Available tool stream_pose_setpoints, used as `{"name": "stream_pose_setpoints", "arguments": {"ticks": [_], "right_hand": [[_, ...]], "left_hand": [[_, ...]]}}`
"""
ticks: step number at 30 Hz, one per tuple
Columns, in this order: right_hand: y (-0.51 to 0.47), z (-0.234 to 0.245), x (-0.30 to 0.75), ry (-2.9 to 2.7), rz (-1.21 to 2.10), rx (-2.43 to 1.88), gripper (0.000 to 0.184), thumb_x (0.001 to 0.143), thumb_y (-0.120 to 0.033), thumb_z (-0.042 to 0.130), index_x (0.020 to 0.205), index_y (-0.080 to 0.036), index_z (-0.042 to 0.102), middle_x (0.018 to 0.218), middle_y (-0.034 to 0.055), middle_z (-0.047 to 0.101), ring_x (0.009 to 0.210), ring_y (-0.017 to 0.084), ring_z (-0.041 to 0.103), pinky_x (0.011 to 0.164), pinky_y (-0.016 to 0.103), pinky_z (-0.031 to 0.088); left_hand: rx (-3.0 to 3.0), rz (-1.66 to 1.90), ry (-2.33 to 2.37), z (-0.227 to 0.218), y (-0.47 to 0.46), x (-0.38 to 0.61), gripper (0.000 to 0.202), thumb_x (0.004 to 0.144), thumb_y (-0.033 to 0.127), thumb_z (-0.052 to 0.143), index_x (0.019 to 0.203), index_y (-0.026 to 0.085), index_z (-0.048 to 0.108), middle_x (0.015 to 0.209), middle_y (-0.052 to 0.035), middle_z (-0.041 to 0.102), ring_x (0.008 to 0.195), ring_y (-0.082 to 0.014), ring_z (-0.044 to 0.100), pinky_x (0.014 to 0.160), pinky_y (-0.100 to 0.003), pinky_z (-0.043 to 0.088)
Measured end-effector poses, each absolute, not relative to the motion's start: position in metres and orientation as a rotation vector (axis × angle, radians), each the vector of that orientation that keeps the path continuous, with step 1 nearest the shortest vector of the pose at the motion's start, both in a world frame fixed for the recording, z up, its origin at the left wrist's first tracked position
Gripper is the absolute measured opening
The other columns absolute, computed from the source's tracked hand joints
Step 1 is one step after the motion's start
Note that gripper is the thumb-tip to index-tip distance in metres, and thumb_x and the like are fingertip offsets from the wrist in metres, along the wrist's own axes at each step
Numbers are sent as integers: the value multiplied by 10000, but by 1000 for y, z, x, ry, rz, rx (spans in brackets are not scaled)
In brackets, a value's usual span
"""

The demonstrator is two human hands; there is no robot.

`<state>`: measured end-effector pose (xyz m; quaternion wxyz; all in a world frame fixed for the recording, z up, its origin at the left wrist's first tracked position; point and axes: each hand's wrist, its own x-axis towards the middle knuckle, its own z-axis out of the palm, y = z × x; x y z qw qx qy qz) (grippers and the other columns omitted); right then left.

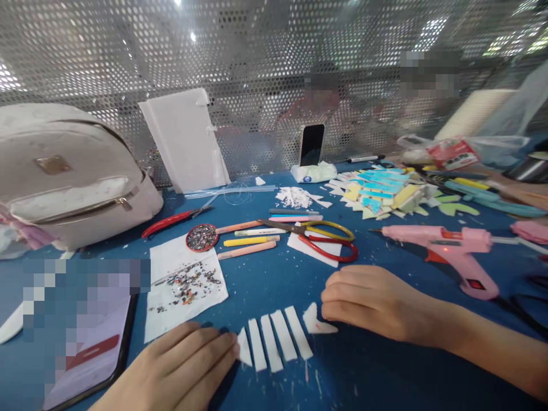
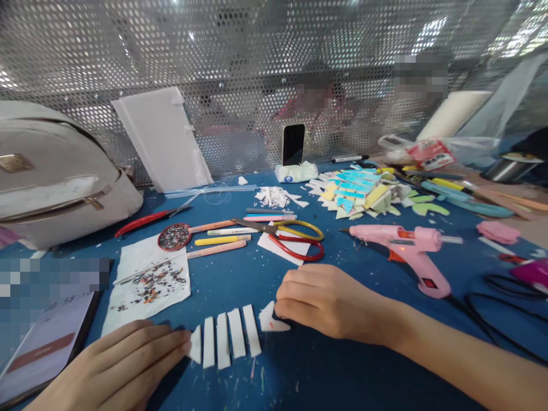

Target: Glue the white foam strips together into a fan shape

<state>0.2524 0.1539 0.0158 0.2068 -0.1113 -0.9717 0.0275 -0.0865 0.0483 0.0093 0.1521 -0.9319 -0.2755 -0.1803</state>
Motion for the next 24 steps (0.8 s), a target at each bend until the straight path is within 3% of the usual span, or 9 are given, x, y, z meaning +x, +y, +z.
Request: {"name": "stream_pose_setpoints", "arguments": {"ticks": [14, 19, 24], "right_hand": [[154, 15, 253, -2701, 43, -295, 373, 1090, -209, 293, 889, -193, 607, 855, 0, 694, 761, 133, 559, 700, 269, 437], [154, 14, 254, -2712, 55, -303, 377, 1091, -210, 294, 895, -193, 616, 860, 5, 698, 765, 134, 564, 699, 276, 437], [154, 14, 254, -2712, 50, -309, 365, 1087, -203, 309, 889, -194, 615, 862, 2, 699, 768, 133, 565, 703, 275, 439]], "left_hand": [[-2652, -471, -773, 9, 47, -86, 404, 1069, 160, 312, 1198, 179, 694, 1181, 37, 742, 965, -156, 717, 842, -291, 565], [-2653, -494, -780, 11, 48, -84, 402, 1068, 157, 317, 1179, 183, 703, 1172, 41, 745, 958, -149, 715, 843, -286, 556], [-2679, -428, -787, 7, 46, -89, 379, 1066, 178, 337, 1270, 178, 657, 1235, 30, 715, 1027, -154, 678, 903, -288, 529]]}}
